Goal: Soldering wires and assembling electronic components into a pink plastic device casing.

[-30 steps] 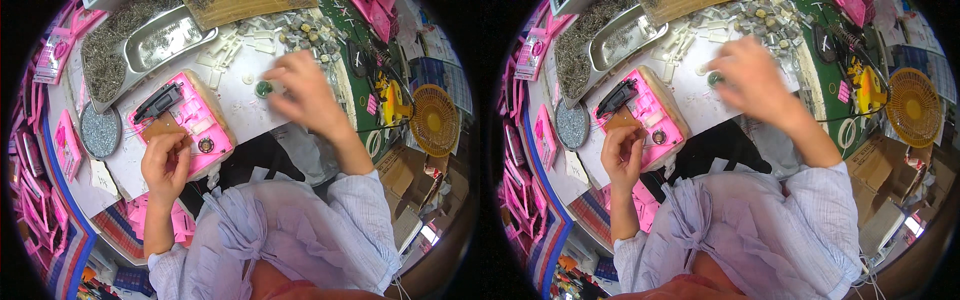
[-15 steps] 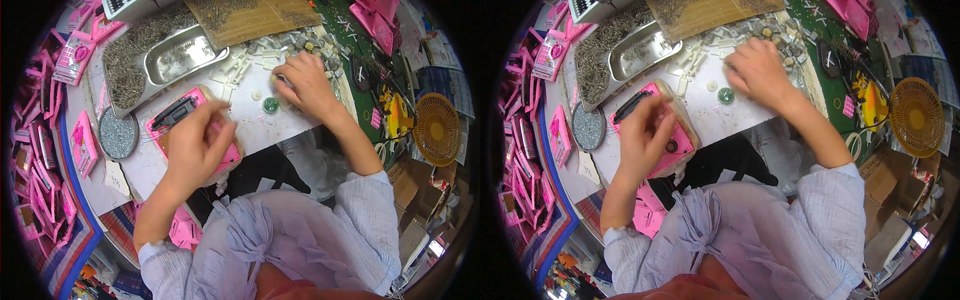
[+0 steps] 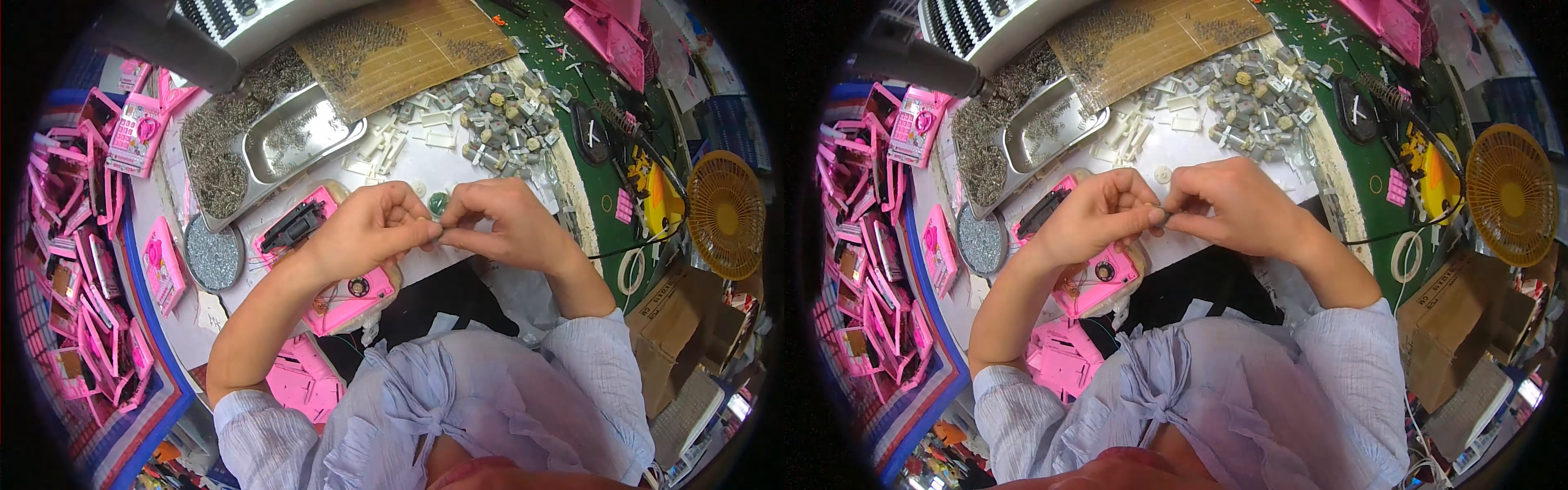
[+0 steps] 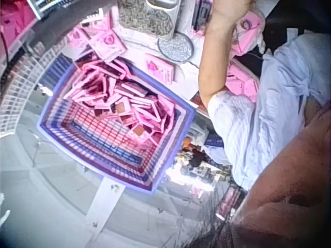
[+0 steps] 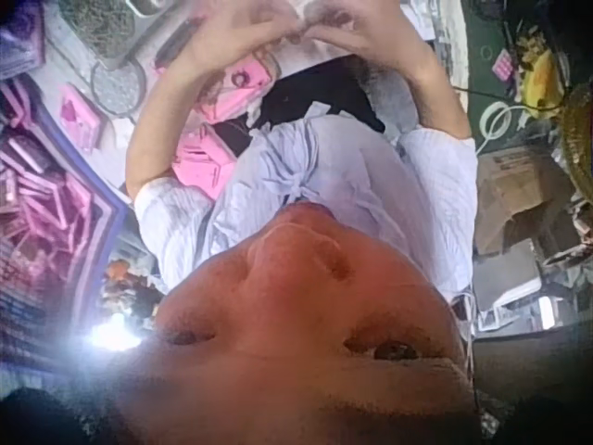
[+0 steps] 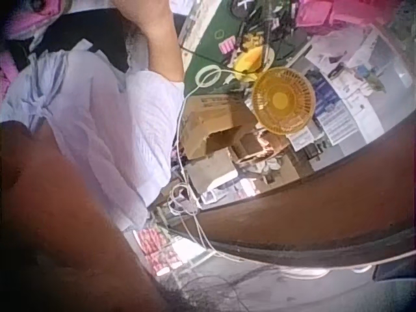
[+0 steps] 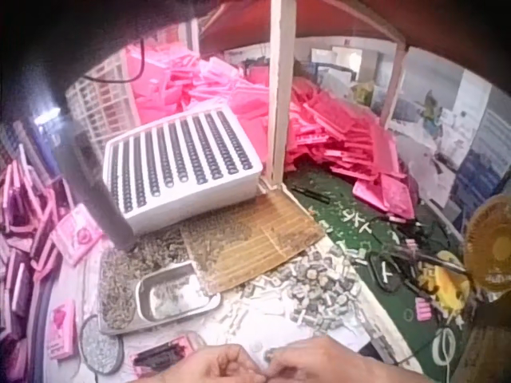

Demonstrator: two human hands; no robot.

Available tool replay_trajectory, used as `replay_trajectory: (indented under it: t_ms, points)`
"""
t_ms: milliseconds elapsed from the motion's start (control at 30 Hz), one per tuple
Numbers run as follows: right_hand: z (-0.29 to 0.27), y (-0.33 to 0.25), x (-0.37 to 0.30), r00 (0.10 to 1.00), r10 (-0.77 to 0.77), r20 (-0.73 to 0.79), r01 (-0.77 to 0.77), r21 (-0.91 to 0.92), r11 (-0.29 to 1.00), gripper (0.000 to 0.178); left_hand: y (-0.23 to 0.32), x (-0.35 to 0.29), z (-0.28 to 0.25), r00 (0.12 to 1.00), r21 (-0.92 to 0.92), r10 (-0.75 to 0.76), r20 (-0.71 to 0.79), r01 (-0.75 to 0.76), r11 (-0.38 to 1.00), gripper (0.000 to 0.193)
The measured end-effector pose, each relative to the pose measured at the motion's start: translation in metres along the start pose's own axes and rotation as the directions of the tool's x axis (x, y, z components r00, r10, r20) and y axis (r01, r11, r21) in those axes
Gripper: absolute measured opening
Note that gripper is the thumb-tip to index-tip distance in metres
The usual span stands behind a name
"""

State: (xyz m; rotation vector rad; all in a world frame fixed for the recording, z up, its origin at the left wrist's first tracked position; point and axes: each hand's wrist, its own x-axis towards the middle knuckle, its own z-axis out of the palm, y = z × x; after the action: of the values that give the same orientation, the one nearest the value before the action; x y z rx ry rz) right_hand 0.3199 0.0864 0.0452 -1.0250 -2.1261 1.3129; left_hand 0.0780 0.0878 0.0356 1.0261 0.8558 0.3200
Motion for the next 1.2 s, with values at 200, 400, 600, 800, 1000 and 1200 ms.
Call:
replay_trajectory:
  t_ms: [200, 400, 600, 800, 1000, 1200]
  points:
    - [-0.005, 0.021, -0.026, 0.981, 0.185, -0.059, -0.140, 0.447, 0.884, 0.015, 0.049, 0.053, -0.028, 0.982, 0.504, 0.187, -0.018, -0.153, 0.850, 0.027]
    - [0.021, 0.029, -0.029, 0.980, 0.175, -0.097, -0.061, 0.689, 0.722, 0.017, 0.064, 0.150, -0.104, 0.567, 0.974, 0.792, -0.226, 0.142, 0.176, 0.019]
    - [0.017, 0.035, -0.033, 0.982, 0.165, -0.091, -0.063, 0.666, 0.743, 0.017, 0.080, 0.178, -0.113, 0.645, 0.984, 0.760, -0.085, 0.176, -0.038, 0.018]
    - [0.020, 0.039, -0.031, 0.986, 0.143, -0.082, -0.053, 0.661, 0.748, 0.016, 0.097, 0.186, -0.105, 0.802, 0.915, 0.594, -0.057, 0.280, -0.290, 0.017]
    - [0.016, 0.035, -0.033, 0.987, 0.146, -0.075, -0.061, 0.660, 0.749, 0.016, 0.100, 0.210, -0.127, 0.845, 0.886, 0.529, -0.074, 0.300, -0.354, 0.021]
    - [0.019, 0.033, -0.040, 0.974, 0.176, -0.139, -0.050, 0.632, 0.773, 0.014, 0.106, 0.209, -0.126, 0.855, 0.910, 0.513, -0.067, 0.264, -0.320, 0.021]
